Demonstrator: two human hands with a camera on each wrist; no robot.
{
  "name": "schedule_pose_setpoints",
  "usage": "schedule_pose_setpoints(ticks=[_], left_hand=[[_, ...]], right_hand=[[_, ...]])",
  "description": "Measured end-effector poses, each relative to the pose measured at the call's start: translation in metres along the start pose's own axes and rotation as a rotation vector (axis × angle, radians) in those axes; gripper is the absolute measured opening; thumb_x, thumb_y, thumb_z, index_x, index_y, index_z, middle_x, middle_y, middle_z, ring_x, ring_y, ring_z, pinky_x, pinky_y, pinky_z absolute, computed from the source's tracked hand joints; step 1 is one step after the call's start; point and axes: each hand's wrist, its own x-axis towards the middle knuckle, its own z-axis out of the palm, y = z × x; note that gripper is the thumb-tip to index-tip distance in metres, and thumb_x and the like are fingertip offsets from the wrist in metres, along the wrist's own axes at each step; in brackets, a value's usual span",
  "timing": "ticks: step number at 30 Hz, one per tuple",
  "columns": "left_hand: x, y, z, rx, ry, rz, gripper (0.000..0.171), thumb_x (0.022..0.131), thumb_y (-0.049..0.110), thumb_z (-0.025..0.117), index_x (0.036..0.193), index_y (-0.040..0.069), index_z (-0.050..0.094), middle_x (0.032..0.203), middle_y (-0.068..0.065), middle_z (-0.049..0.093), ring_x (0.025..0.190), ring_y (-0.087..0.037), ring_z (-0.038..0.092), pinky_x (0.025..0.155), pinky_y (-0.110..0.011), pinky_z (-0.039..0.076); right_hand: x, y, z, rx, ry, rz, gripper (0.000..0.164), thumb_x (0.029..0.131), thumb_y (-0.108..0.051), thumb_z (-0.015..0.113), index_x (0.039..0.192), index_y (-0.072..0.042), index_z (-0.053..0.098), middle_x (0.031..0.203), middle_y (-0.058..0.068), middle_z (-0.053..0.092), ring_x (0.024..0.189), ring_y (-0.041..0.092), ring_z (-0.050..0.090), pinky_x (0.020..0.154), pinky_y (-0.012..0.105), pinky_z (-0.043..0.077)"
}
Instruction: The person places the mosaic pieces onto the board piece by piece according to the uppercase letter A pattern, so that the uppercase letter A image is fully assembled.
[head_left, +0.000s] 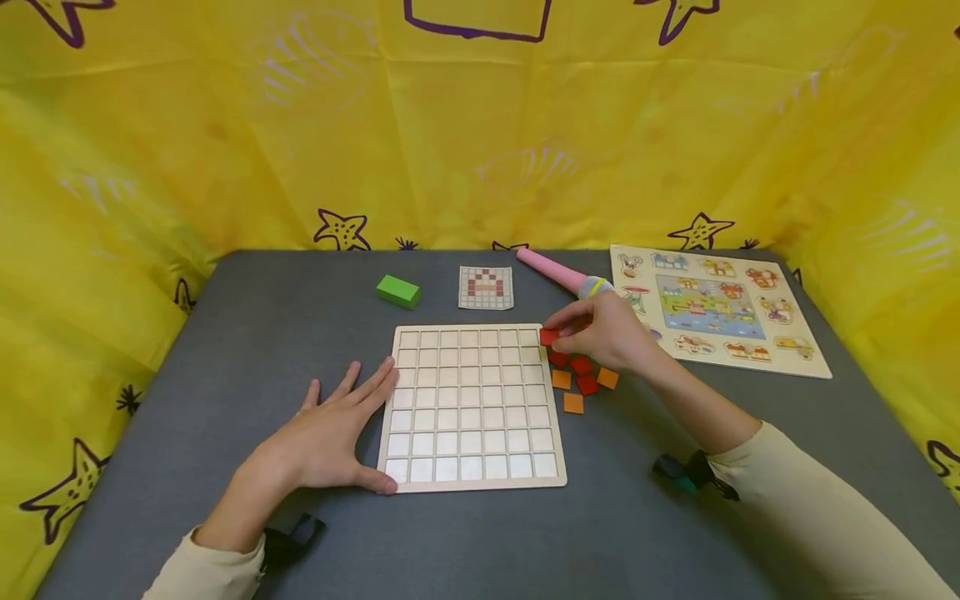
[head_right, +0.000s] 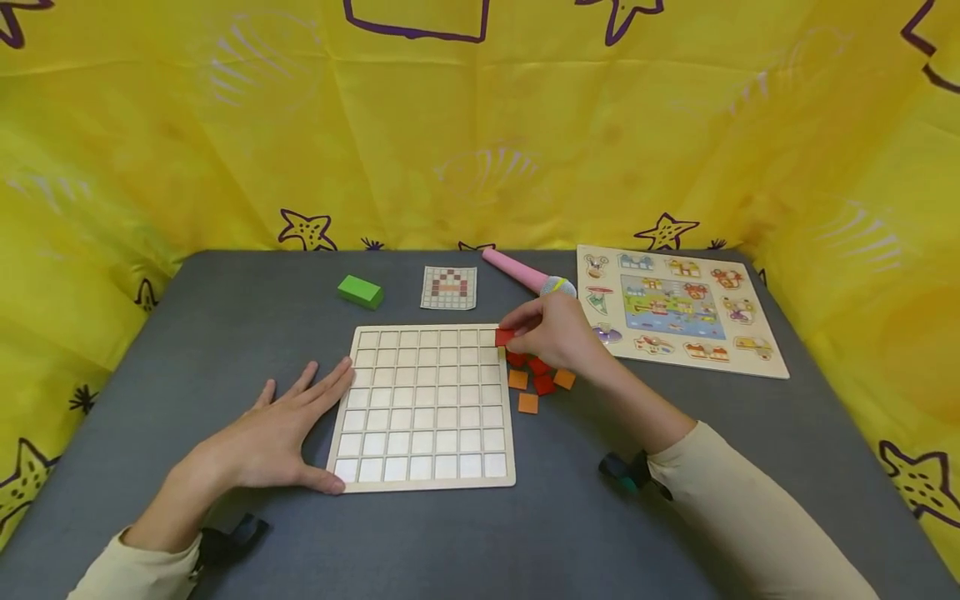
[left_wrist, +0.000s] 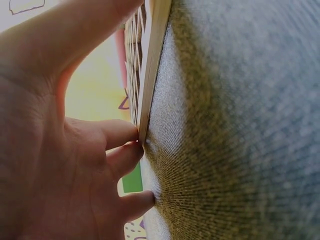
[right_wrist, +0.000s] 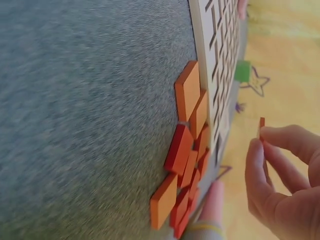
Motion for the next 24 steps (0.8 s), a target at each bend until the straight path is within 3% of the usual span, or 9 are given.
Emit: schedule_pose_setpoints(ticks=[7,9,14,19,24], left_hand=[[0.0,-0.001,0.003,-0.002,-0.001,0.008,0.14,0.062,0.081,0.082,0.169,0.023,0.013,0.177,0.003,0.004,0.161,-0.045,0.005,0.11,-0.087,0.002],[0.0,-0.001,0.003,-0.004,-0.001,0.01,0.14,0.062,0.08,0.083,0.169,0.022,0.014,0.177,0.003,0.004,0.161,-0.045,0.005,0.11,-0.087,0.002],[0.001,0.0,0.002,0.0,0.004,0.007,0.14,0.062,0.08,0.083,0.169,0.022,0.014,0.177,0.002,0.006,0.161,-0.045,0.006,0.11,-0.087,0.003],[0.0,0.0,0.001,0.001,0.004,0.002,0.14,0.062,0.078,0.085,0.169,0.021,0.014,0.177,0.002,0.007,0.161,-0.046,0.006,0.11,-0.087,0.003],[0.0,-0.001,0.0,0.006,0.003,-0.004,0.141,0.062,0.078,0.085,0.169,0.02,0.015,0.177,0.001,0.007,0.161,-0.046,0.006,0.109,-0.088,0.004]], right_hand=[[0.018,-0.006,0.01,0.172,-0.046,0.045,0.025,0.082,-0.006,0.087,0.107,-0.01,0.084,0.097,0.01,0.081,0.083,0.023,0.07,0.07,0.034,0.057],[0.022,-0.008,0.013,0.211,-0.051,0.027,0.034,0.082,-0.003,0.087,0.115,-0.012,0.082,0.102,0.01,0.081,0.085,0.023,0.071,0.071,0.035,0.058],[0.031,-0.015,0.021,0.203,-0.061,0.03,0.036,0.081,-0.003,0.088,0.115,-0.014,0.082,0.105,0.009,0.081,0.089,0.023,0.071,0.074,0.035,0.058],[0.037,-0.022,0.029,0.184,-0.081,0.084,0.027,0.081,-0.006,0.089,0.107,-0.012,0.084,0.103,0.009,0.081,0.092,0.022,0.07,0.081,0.039,0.059],[0.044,-0.029,0.039,0.181,-0.102,0.056,0.028,0.081,-0.006,0.089,0.107,-0.013,0.084,0.103,0.007,0.08,0.093,0.021,0.071,0.08,0.037,0.06]])
